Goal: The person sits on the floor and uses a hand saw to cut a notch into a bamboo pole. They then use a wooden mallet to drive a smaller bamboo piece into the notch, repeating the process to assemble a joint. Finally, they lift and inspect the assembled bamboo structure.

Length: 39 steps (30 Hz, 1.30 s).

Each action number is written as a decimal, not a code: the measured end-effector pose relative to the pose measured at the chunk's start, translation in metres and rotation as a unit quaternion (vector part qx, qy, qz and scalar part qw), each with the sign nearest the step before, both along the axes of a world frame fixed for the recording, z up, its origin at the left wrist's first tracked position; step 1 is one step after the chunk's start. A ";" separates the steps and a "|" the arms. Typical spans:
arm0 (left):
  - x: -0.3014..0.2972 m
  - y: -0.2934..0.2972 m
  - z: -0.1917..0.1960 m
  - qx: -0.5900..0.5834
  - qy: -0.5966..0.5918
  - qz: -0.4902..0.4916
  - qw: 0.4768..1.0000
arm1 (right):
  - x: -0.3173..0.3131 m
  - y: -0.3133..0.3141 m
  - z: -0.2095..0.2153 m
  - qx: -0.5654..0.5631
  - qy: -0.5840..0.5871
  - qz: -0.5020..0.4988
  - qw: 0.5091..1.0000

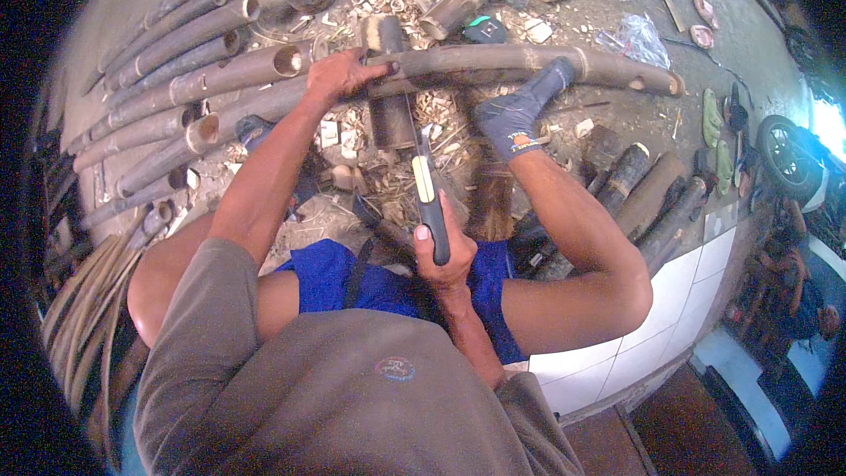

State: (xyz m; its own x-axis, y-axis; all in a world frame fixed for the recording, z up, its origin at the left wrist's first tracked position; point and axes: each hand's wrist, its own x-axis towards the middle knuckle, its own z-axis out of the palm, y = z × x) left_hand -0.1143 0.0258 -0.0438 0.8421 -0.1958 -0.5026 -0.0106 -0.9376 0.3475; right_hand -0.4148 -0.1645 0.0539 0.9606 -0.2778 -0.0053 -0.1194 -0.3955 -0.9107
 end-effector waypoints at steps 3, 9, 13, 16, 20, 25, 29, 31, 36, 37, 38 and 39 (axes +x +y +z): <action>0.004 -0.001 0.000 0.017 0.044 0.003 0.999 | 0.005 0.003 -0.007 -0.058 -0.057 0.018 0.997; 0.001 -0.004 0.011 0.020 0.027 0.007 0.999 | 0.049 0.015 -0.006 -0.017 0.000 0.025 1.000; -0.001 -0.002 0.003 0.012 -0.025 -0.005 1.000 | 0.019 0.007 -0.020 -0.043 -0.028 0.025 0.998; -0.003 -0.003 -0.002 0.028 -0.035 -0.001 0.999 | 0.046 0.014 -0.017 -0.017 0.019 0.023 0.999; -0.005 0.005 -0.014 0.030 -0.045 0.000 0.999 | 0.065 0.020 0.000 0.003 0.042 0.025 0.999; -0.005 -0.001 0.006 0.021 -0.056 -0.017 0.998 | 0.007 0.007 -0.006 -0.025 -0.027 0.026 0.999; -0.005 -0.006 0.010 0.042 -0.029 -0.008 0.999 | 0.094 0.024 0.009 0.011 0.046 0.019 0.999; -0.005 -0.004 0.018 0.041 -0.031 -0.006 0.999 | 0.089 0.026 0.005 -0.021 0.067 0.025 0.997; -0.003 -0.003 0.005 0.010 -0.070 -0.029 0.997 | -0.002 0.008 -0.012 -0.056 -0.027 0.032 0.998; -0.006 -0.002 0.007 0.016 -0.070 -0.037 0.997 | 0.009 0.011 -0.016 -0.076 -0.059 0.032 0.995; -0.006 -0.001 0.008 0.032 -0.058 -0.035 0.997 | 0.029 0.013 -0.021 -0.058 -0.013 0.033 0.998; -0.003 -0.004 0.006 0.043 -0.047 -0.038 0.997 | 0.056 0.018 -0.017 -0.046 0.033 0.029 0.998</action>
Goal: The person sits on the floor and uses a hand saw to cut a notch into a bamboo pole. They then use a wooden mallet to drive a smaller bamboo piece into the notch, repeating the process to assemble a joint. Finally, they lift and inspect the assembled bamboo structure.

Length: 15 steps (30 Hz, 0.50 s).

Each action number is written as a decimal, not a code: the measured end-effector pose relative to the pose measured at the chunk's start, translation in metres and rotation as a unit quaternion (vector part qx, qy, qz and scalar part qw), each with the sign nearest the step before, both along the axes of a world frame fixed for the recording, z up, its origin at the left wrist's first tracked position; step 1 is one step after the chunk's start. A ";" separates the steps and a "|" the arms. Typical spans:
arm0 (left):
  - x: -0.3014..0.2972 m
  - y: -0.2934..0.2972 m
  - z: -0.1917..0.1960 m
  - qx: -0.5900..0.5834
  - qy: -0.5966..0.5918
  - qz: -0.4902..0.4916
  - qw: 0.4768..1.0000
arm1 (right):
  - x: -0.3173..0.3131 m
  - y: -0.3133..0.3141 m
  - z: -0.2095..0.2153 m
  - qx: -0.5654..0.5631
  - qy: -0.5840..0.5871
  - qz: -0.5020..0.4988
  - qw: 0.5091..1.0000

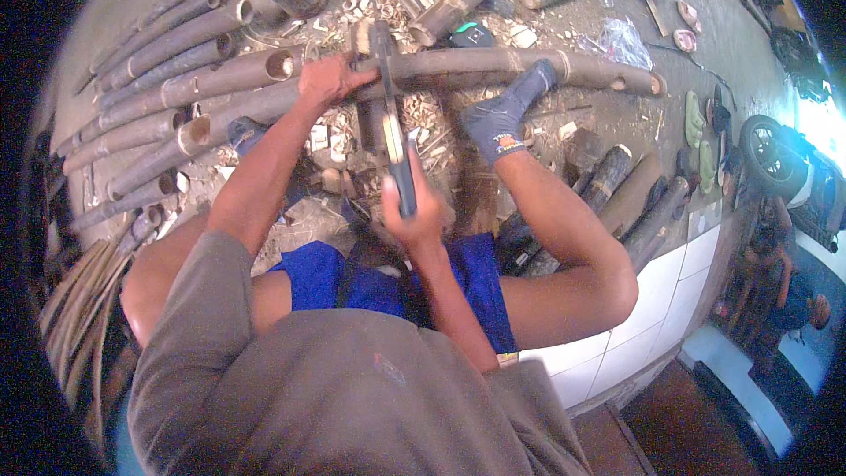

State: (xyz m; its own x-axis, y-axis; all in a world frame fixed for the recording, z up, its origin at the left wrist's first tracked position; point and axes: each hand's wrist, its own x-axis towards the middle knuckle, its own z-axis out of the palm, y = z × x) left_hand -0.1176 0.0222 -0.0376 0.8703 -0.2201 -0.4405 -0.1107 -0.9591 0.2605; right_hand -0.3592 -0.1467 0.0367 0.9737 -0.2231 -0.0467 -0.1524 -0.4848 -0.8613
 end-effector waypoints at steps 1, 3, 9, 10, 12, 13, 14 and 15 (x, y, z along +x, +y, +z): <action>0.002 -0.002 -0.001 0.012 0.008 0.003 1.000 | 0.025 0.009 0.010 0.047 -0.017 -0.024 0.998; -0.002 0.004 -0.007 -0.013 0.007 -0.005 1.000 | 0.008 0.003 0.007 0.001 0.024 -0.011 1.000; -0.001 0.003 -0.011 -0.053 -0.044 -0.001 0.998 | -0.040 -0.010 0.010 -0.007 -0.061 0.004 0.998; -0.007 0.006 0.000 -0.035 -0.022 0.021 0.999 | -0.021 -0.006 -0.002 0.032 -0.035 -0.005 0.999; -0.006 0.007 -0.008 -0.043 -0.038 0.012 0.998 | 0.027 0.004 0.007 0.055 -0.002 -0.016 0.998; -0.006 0.006 -0.005 -0.053 -0.032 0.008 0.998 | 0.032 0.006 0.018 0.054 0.060 -0.016 0.997; -0.006 0.009 -0.002 -0.063 -0.026 0.002 0.998 | 0.013 0.008 0.009 0.045 0.023 -0.006 0.999; -0.004 0.014 -0.015 -0.050 -0.033 0.004 0.998 | -0.015 0.003 -0.001 0.032 -0.021 0.004 0.999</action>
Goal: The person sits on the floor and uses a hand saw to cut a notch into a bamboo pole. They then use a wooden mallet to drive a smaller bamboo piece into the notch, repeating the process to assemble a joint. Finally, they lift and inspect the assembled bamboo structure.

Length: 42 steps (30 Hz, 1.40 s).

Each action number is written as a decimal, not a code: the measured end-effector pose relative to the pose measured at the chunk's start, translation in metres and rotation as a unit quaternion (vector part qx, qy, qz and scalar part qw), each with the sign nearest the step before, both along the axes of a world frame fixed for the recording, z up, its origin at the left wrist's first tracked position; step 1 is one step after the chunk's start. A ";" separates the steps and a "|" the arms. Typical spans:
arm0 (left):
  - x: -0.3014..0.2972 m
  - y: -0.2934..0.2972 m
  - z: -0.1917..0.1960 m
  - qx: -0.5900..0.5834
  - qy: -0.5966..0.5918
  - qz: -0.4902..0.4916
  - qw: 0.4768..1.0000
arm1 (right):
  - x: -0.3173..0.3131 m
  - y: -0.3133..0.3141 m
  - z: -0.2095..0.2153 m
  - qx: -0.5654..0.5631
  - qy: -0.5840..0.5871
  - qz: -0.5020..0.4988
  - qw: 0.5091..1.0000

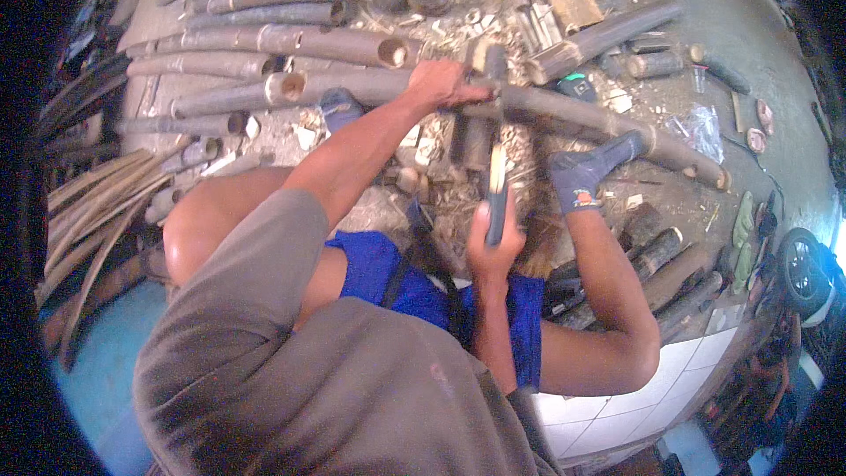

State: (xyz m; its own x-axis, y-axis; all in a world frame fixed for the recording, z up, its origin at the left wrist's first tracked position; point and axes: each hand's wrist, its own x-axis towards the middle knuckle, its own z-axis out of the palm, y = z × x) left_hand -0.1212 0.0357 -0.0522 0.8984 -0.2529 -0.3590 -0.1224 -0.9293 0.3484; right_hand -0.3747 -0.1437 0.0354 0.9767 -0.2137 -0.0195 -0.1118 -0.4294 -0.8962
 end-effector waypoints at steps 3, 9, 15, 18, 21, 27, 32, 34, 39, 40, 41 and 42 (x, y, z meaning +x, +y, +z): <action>-0.002 -0.007 0.019 0.015 0.008 0.004 1.000 | -0.052 -0.014 0.003 -0.033 -0.072 -0.001 0.997; -0.004 -0.008 0.014 0.003 -0.001 -0.010 1.000 | 0.057 0.004 0.012 0.002 0.024 -0.024 0.999; -0.001 -0.007 0.016 0.026 0.019 -0.050 0.998 | 0.005 -0.014 0.029 0.048 0.040 -0.051 0.997; 0.000 -0.004 0.015 0.032 0.029 -0.055 0.998 | -0.014 -0.015 0.023 0.027 -0.005 -0.041 0.999; 0.003 -0.001 0.009 0.032 0.042 -0.047 0.998 | -0.017 -0.012 0.017 -0.012 -0.047 -0.029 0.998; 0.004 0.000 0.009 0.018 0.048 -0.032 0.998 | -0.029 -0.011 0.016 -0.013 -0.037 -0.024 0.999; 0.006 0.000 0.006 0.010 0.053 -0.020 0.998 | -0.035 -0.009 0.019 -0.027 -0.035 -0.011 0.999; 0.006 0.001 0.001 0.005 0.047 -0.013 0.999 | -0.029 -0.006 0.015 -0.026 -0.049 -0.011 0.998; 0.006 0.002 -0.001 -0.013 0.037 0.001 0.999 | 0.008 0.002 0.011 -0.012 0.028 -0.003 1.000; 0.007 0.005 -0.006 -0.003 0.042 0.003 0.999 | 0.001 0.002 0.011 -0.014 0.011 0.000 1.000; 0.008 0.007 -0.009 0.007 0.046 0.006 0.999 | -0.015 0.000 0.010 -0.016 -0.006 0.003 1.000; 0.009 0.005 -0.005 0.005 0.044 -0.002 0.999 | -0.024 -0.003 0.008 -0.021 -0.021 0.005 1.000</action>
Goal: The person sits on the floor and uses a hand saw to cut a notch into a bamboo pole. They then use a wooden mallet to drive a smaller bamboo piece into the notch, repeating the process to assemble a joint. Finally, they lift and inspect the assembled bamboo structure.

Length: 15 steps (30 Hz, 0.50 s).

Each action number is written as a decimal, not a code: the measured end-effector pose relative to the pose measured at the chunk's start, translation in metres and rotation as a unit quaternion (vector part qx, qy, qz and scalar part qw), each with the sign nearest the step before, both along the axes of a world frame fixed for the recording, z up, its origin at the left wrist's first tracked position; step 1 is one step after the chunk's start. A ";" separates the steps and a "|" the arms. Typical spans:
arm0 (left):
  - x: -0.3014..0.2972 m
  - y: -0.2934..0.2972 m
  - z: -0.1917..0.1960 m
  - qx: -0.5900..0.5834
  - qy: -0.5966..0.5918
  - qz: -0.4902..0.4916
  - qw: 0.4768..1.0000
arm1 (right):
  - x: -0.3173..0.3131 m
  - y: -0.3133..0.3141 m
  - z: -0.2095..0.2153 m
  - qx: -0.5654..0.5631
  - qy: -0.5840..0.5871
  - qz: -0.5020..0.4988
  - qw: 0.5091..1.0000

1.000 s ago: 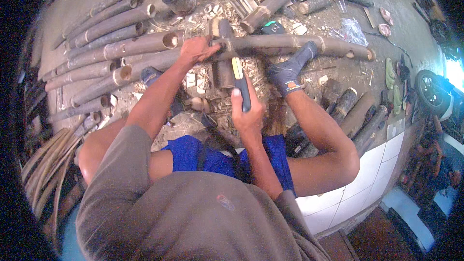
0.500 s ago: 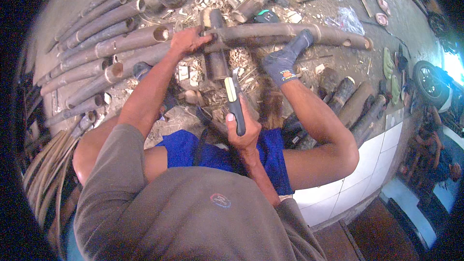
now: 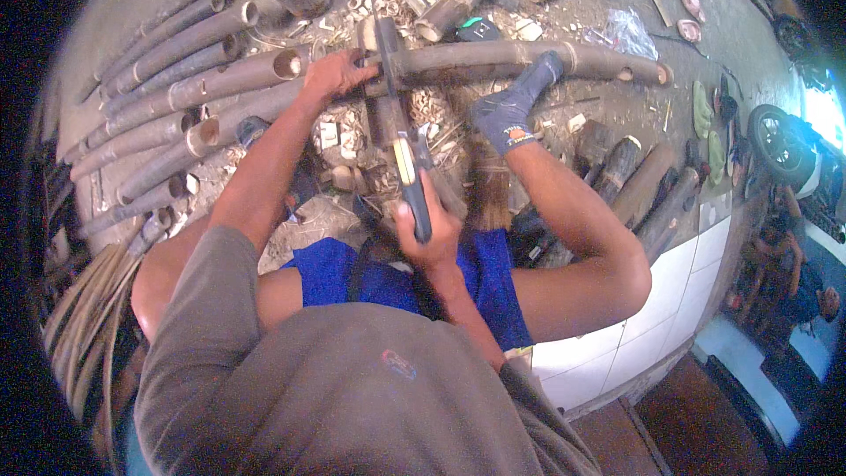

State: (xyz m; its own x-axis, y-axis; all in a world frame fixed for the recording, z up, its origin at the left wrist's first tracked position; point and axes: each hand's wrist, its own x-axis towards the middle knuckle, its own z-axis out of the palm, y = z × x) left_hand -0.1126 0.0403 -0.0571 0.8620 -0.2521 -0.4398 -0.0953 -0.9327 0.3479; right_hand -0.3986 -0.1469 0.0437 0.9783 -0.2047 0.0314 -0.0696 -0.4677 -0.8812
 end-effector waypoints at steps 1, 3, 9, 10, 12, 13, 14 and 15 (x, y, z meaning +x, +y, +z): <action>-0.002 -0.003 0.005 -0.002 -0.002 -0.008 1.000 | -0.002 -0.002 -0.002 -0.010 -0.022 0.001 1.000; -0.002 -0.003 0.008 -0.009 -0.015 -0.009 1.000 | -0.003 -0.004 -0.002 -0.027 -0.063 0.008 0.998; -0.005 -0.001 0.013 -0.004 -0.012 -0.010 1.000 | 0.063 0.019 0.012 0.001 0.082 -0.009 0.997; -0.008 -0.003 0.018 -0.005 -0.011 -0.014 1.000 | 0.051 0.017 0.011 -0.007 0.096 -0.009 0.995; -0.006 -0.004 0.026 -0.006 -0.007 -0.014 1.000 | 0.005 0.004 -0.003 -0.036 -0.048 0.003 0.998; -0.006 -0.005 0.026 -0.001 -0.017 -0.018 1.000 | 0.004 0.000 -0.005 -0.037 -0.060 0.007 0.997; -0.006 -0.007 0.025 0.004 -0.027 -0.022 0.999 | 0.001 -0.003 -0.007 -0.039 -0.069 0.009 0.997; -0.008 -0.009 0.024 0.010 -0.036 -0.033 0.999 | 0.009 -0.002 -0.013 -0.029 -0.049 0.002 0.998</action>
